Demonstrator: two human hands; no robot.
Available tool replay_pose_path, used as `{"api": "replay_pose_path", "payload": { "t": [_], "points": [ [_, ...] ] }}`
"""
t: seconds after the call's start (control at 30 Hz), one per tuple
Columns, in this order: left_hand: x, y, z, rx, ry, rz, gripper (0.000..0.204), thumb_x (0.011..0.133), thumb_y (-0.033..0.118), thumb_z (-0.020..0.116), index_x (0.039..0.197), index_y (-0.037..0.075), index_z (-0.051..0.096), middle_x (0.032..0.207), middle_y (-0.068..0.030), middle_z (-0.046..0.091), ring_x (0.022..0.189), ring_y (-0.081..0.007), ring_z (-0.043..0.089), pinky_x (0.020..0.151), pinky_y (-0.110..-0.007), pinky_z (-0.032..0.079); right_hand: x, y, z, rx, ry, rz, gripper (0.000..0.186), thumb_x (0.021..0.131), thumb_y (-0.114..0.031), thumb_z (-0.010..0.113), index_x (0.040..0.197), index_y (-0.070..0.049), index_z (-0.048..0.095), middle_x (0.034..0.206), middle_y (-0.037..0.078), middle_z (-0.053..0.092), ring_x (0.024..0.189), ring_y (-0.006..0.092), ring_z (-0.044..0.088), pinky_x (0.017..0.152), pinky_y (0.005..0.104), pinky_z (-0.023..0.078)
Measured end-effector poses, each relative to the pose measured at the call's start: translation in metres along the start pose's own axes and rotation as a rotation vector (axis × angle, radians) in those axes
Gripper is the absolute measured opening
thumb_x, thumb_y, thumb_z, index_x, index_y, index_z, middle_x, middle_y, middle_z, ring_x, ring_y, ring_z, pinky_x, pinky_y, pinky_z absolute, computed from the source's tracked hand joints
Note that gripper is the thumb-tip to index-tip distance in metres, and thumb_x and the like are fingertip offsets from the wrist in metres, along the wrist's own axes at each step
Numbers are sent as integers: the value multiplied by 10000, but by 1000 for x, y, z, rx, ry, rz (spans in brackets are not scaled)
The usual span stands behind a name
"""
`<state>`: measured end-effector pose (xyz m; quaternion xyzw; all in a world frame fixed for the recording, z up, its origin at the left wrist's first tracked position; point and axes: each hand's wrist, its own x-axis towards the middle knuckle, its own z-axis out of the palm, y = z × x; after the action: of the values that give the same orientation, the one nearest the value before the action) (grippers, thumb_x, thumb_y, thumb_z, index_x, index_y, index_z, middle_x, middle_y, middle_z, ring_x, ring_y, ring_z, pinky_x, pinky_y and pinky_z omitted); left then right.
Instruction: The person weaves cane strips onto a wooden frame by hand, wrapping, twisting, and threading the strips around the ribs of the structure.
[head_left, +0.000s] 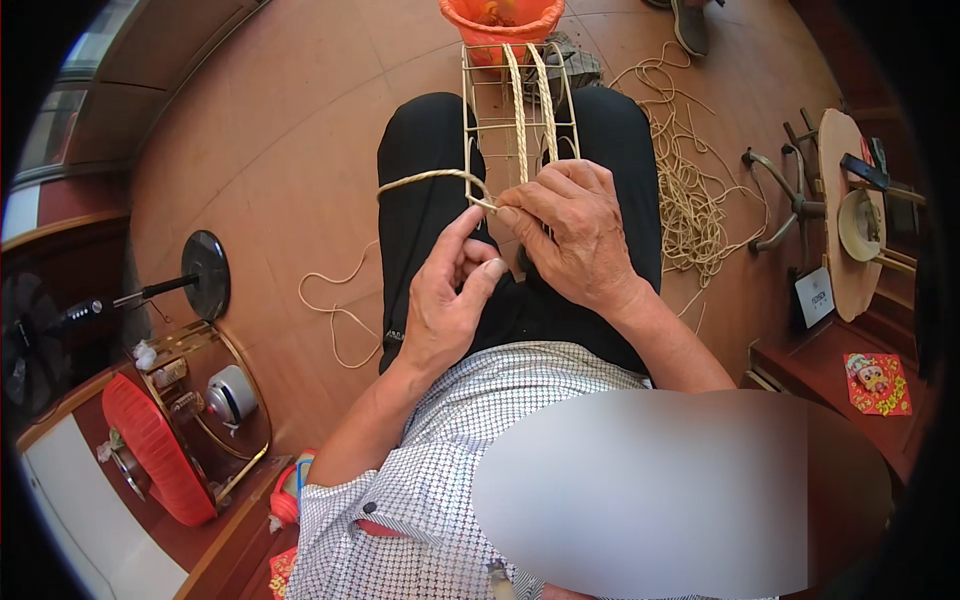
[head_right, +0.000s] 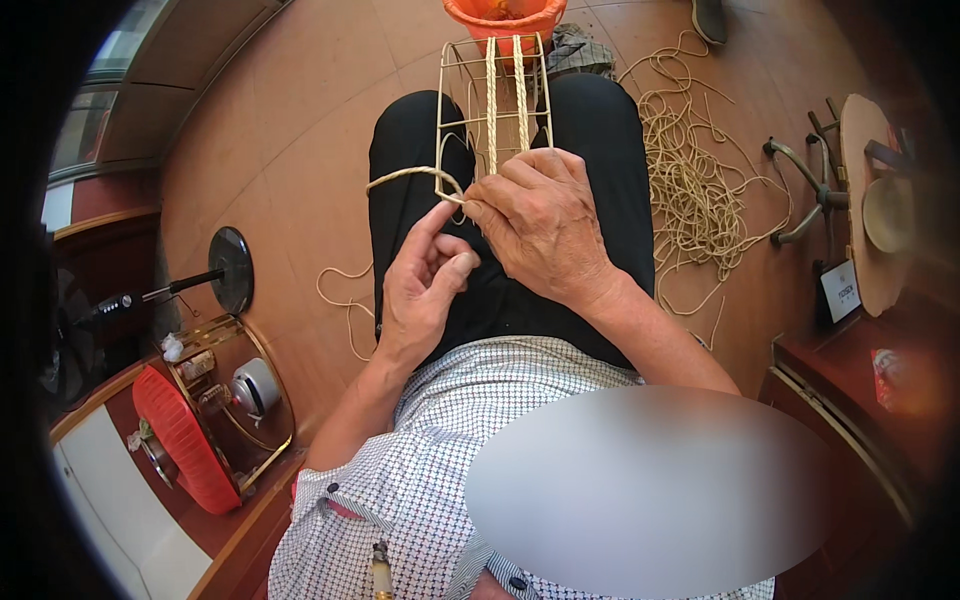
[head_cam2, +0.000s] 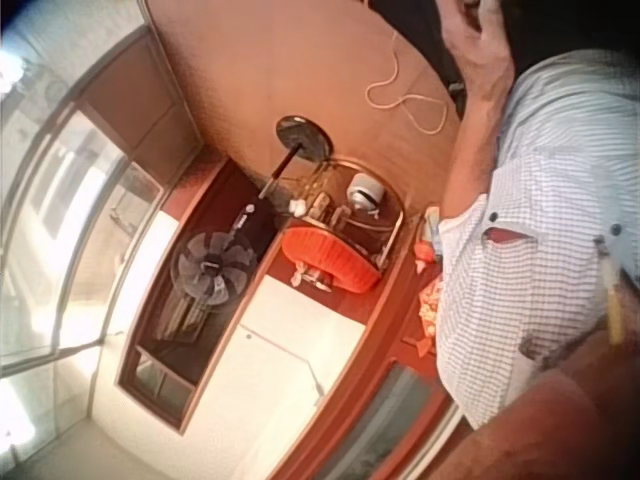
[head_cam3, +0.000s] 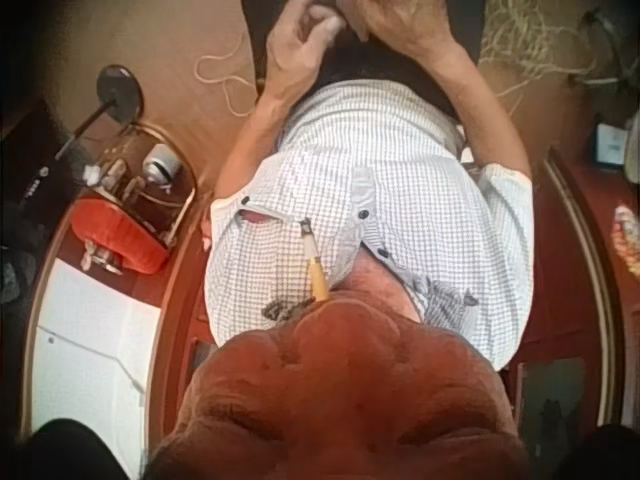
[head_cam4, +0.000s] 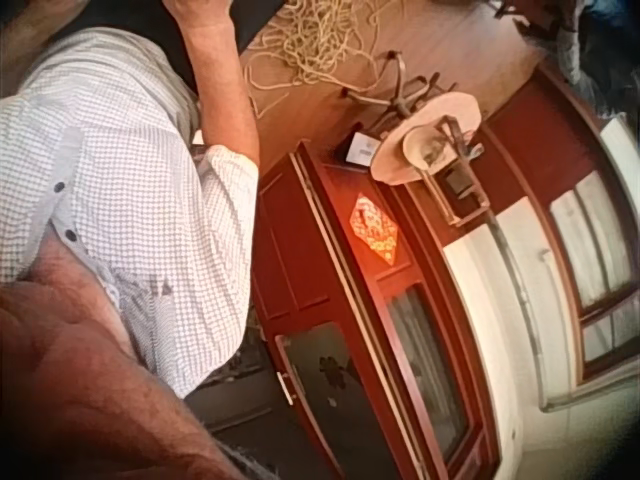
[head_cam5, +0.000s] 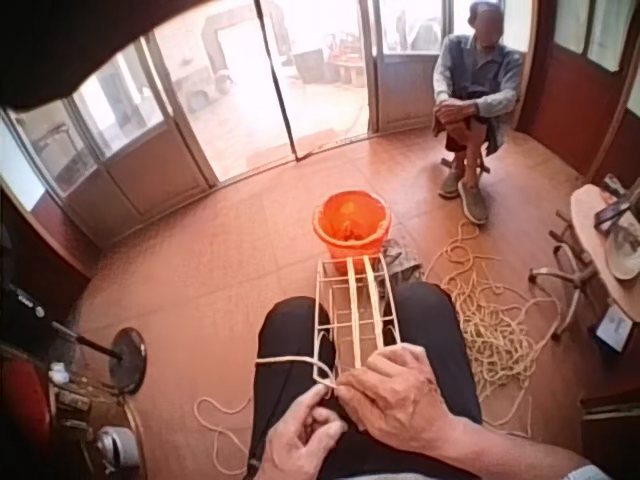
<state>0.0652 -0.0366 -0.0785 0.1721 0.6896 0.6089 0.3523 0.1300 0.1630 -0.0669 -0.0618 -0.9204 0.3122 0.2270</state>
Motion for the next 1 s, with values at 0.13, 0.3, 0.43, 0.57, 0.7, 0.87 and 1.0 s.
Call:
{"api": "replay_pose_path", "payload": {
  "t": [0.13, 0.3, 0.43, 0.57, 0.7, 0.87, 1.0],
  "points": [
    [11, 0, 10, -126, -67, -51, 674, 1077, 140, 713, 1668, -10, 424, 1025, -43, 689, 828, -76, 607, 729, -235, 518, -1, 2, -3, 22, -39, 3, 132, 1003, -202, 734, 1015, -104, 821, 944, 23, 738, 1043, 228, 679, 1055, 433, 430],
    [6, 12, 23, 455, 151, 181, 186, 1097, 157, 704, 1044, -22, 702, 760, 9, 653, 661, -58, 550, 618, -246, 455, -2, 6, -6, 35, -56, -10, 148, 924, -145, 705, 1020, -106, 810, 952, 29, 737, 1037, 233, 674, 1061, 439, 427],
    [-1, 10, 1, 1, 87, -14, 382, 1140, 278, 668, 833, 50, 673, 680, 90, 506, 601, -12, 387, 549, -245, 284, -4, 0, -3, 41, -36, -4, 182, 870, -128, 710, 1031, -124, 797, 953, 22, 733, 1017, 232, 667, 1053, 431, 429],
    [-12, 33, -12, 38, 27, -63, 391, 1144, 302, 658, 834, 65, 681, 674, 110, 477, 598, 6, 357, 551, -243, 234, -5, 1, 7, 27, 25, -3, 212, 851, -244, 890, 1026, -158, 808, 930, -3, 730, 1007, 224, 671, 1037, 421, 435],
    [-37, 50, -32, 162, 44, -4, 325, 1102, 262, 705, 863, 43, 734, 707, 75, 563, 625, -17, 424, 573, -247, 289, -7, 5, 14, 17, 92, -11, 242, 845, -316, 927, 989, -159, 815, 900, -14, 726, 998, 217, 675, 1029, 416, 437],
    [-68, 40, -105, 604, 225, -83, 276, 1030, 190, 795, 827, 39, 685, 710, 26, 569, 660, -73, 458, 600, -289, 364, -8, 6, 16, 8, 160, -26, 177, 880, -297, 904, 910, -155, 802, 880, -13, 720, 985, 209, 677, 1014, 413, 444],
    [-97, -12, -226, 1203, 394, -229, 250, 990, 254, 812, 924, 31, 719, 744, -155, 645, 663, -241, 622, 655, -405, 503, -7, 6, 20, 27, 197, -10, 178, 885, -289, 898, 879, -153, 783, 866, -11, 711, 981, 208, 677, 1007, 417, 450]
  ]
}}
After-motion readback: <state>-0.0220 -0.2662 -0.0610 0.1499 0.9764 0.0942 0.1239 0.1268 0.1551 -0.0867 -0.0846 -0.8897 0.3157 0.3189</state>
